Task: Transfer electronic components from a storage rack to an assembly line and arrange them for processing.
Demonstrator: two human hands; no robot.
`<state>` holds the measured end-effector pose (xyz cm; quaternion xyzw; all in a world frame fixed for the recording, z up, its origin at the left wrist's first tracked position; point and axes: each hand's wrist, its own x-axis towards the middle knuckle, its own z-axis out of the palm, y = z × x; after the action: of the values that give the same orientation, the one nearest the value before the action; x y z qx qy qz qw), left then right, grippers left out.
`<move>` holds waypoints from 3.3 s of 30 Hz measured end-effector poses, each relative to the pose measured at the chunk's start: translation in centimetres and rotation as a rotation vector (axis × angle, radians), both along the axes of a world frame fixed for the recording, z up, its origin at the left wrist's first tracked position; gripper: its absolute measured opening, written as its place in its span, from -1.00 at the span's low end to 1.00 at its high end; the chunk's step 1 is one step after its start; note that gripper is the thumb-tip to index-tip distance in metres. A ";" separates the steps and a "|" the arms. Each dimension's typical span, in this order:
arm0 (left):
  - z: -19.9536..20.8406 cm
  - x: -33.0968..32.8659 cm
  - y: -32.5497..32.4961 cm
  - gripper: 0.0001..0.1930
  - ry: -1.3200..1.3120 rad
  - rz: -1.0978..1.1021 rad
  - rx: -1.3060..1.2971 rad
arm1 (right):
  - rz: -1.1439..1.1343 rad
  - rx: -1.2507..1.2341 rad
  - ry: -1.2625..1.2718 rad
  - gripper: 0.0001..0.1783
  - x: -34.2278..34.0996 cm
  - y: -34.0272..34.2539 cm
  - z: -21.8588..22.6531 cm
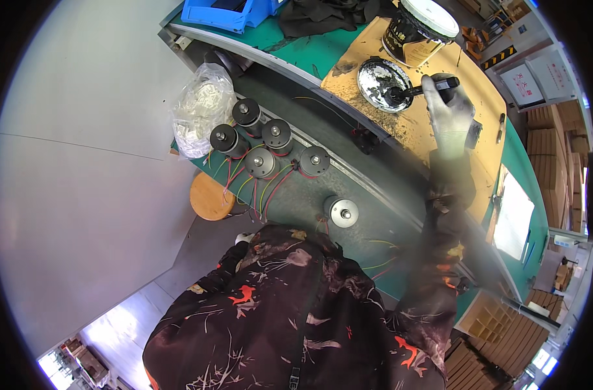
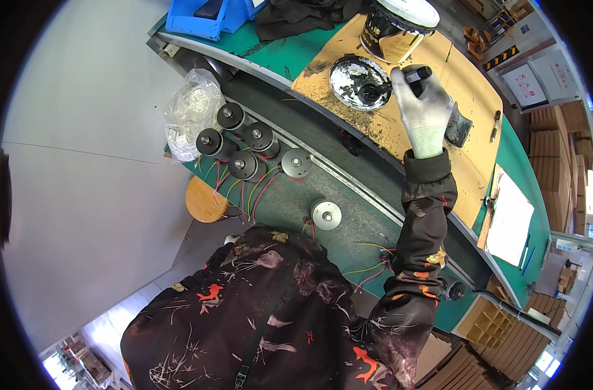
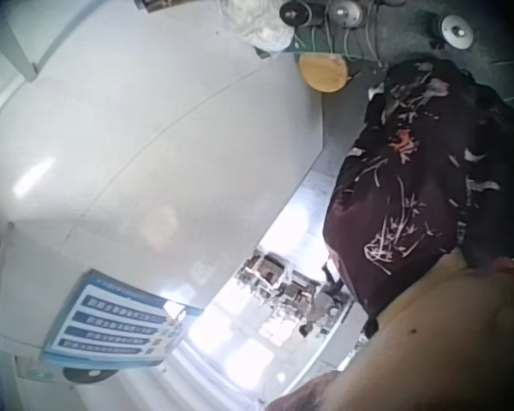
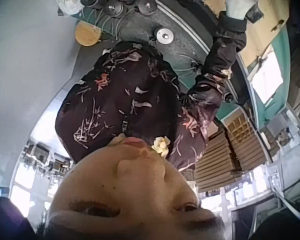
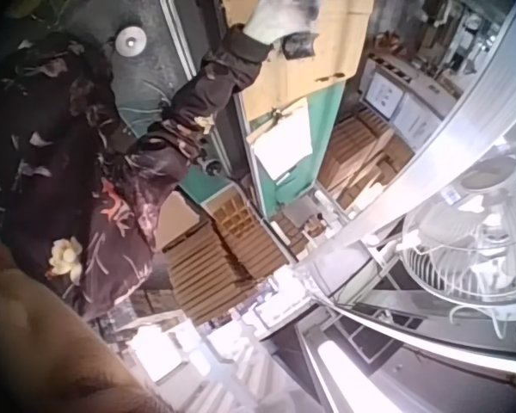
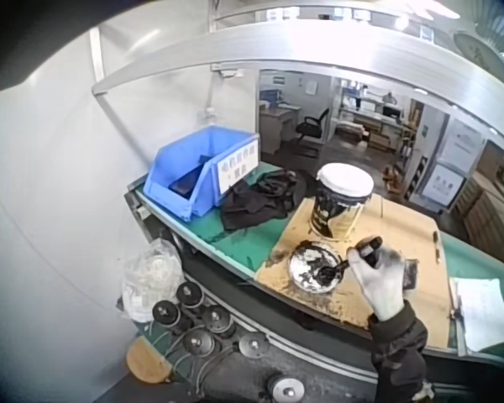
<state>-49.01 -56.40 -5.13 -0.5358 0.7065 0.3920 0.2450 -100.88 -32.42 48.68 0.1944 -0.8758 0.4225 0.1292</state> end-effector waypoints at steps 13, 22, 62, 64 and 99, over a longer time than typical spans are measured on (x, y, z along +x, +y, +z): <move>-3.0 1.3 -0.3 -0.49 -0.059 0.154 0.061 | -0.016 -0.139 0.021 -0.70 -0.6 0.0 -0.5; -1.0 0.9 -0.2 -0.44 -0.038 -0.008 0.033 | -0.031 -0.542 -0.121 -0.73 2.1 1.3 0.5; -4.3 2.2 -1.2 -0.35 -0.065 -0.192 0.025 | 0.120 -0.290 -0.648 -0.81 17.5 5.9 -21.8; -5.4 2.4 -1.4 -0.36 -0.067 -0.178 0.010 | 0.172 -0.368 -0.645 -0.82 17.4 6.0 -21.3; -9.6 4.2 -1.9 -0.45 0.091 -0.155 0.010 | -0.225 -0.832 -0.652 -0.73 18.3 5.7 -11.9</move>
<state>-44.80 -58.31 -14.70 -0.4600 0.7542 0.3995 0.2450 -82.56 -26.77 36.79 -0.1095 -0.6445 0.7557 -0.0390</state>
